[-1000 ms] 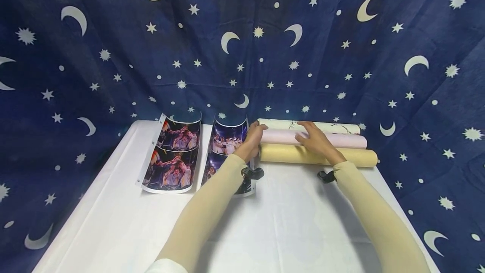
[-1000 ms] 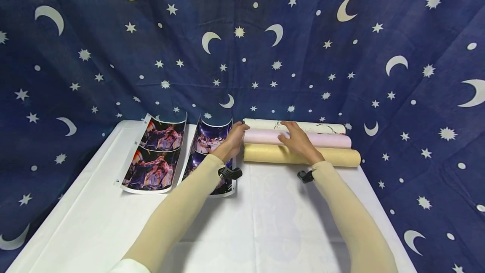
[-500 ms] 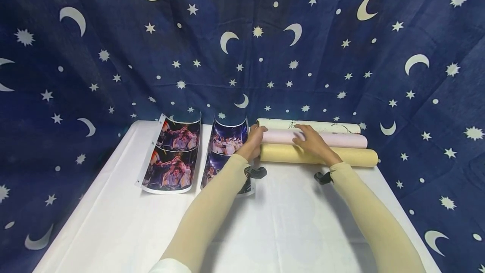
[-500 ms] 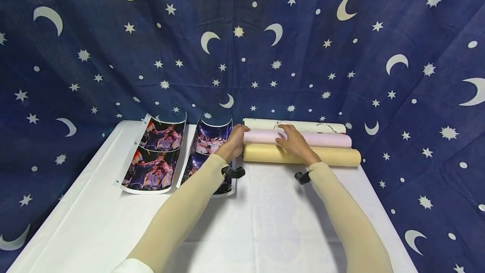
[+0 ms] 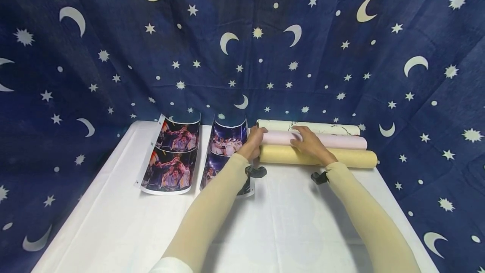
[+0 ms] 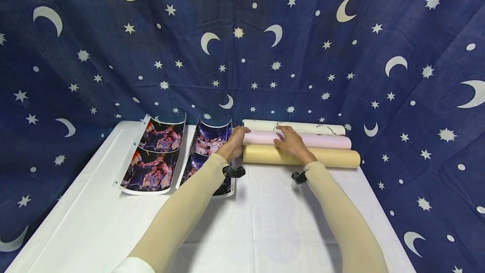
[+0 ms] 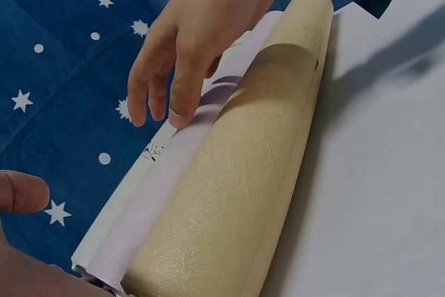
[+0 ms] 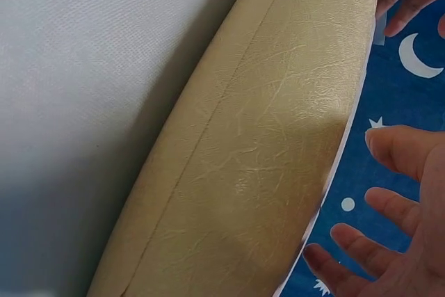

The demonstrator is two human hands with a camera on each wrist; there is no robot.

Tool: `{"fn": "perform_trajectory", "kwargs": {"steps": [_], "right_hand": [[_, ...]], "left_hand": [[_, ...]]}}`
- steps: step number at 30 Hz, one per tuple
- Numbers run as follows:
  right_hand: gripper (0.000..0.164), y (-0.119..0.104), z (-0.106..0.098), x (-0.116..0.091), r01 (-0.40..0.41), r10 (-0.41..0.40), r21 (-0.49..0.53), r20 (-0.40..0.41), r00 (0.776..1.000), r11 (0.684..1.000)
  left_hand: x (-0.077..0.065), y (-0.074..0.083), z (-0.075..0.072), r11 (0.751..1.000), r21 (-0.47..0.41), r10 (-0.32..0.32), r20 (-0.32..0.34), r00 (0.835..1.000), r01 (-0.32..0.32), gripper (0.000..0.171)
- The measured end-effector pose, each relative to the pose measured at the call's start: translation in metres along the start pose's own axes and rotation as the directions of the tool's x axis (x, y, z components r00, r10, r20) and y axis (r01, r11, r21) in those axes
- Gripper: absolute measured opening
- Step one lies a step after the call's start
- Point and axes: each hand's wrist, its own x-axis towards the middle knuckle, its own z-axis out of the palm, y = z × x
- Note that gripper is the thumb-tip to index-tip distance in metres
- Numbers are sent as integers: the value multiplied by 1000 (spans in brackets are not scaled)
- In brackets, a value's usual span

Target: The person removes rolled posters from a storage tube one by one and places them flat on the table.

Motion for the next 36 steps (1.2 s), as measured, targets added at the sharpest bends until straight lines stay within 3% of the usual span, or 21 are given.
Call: {"fn": "perform_trajectory", "kwargs": {"steps": [7, 13, 22, 29, 36], "right_hand": [[59, -4, -1, 9, 25, -25, -5, 0, 1000, 1000], [61, -4, -1, 24, 7, -6, -55, 8, 1000, 998], [65, -3, -1, 37, -102, 106, -81, 49, 993, 991], [62, -1, 1, 35, -108, 115, -85, 81, 990, 990], [62, 0, 5, 36, -101, 108, -97, 69, 992, 990]], "left_hand": [[4, 6, 2, 997, 61, 37, 18, 999, -38, 78], [14, 10, 5, 993, 101, 70, -27, 997, -67, 77], [26, 1, 6, 991, 113, 75, -56, 996, -69, 70], [27, -2, 10, 993, 115, 47, -57, 997, -41, 75], [33, -3, 13, 991, 122, 60, -93, 994, -49, 76]]}}
